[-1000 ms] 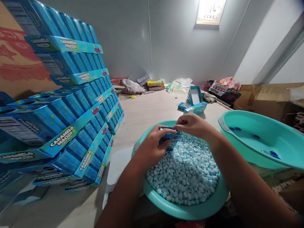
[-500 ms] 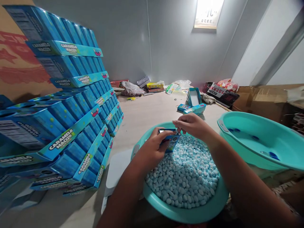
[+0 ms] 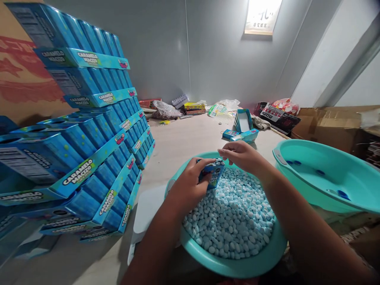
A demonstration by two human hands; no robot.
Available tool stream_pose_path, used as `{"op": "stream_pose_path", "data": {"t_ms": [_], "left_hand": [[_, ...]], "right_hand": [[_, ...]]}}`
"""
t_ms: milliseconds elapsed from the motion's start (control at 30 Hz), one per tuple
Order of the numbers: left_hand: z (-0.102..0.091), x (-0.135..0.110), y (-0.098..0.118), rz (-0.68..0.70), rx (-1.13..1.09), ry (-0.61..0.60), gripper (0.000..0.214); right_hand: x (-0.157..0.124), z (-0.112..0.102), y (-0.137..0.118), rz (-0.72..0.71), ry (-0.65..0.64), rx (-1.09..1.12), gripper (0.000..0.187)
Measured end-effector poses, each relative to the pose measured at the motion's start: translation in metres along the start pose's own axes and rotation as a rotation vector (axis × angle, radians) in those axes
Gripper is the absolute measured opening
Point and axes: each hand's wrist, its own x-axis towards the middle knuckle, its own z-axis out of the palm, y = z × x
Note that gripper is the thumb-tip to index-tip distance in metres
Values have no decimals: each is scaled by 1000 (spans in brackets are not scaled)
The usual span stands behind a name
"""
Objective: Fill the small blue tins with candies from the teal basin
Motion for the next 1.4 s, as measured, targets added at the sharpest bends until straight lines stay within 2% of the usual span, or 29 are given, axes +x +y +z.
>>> {"op": "stream_pose_path", "data": {"t_ms": [167,600,1133,1400], "left_hand": [[0,0,0,-33,3,21,40],[1,1,0,-25,-12,38,35],[0,1,2,-26,13,22,36],[2,1,-1,-27,16,39,35]], "right_hand": [[0,2,-1,8,-61,-36,40],[1,3,0,1,-58,-52,35],[3,3,4,54,-73,6,33],[1,1,-1,131,-117,33,35]]}}
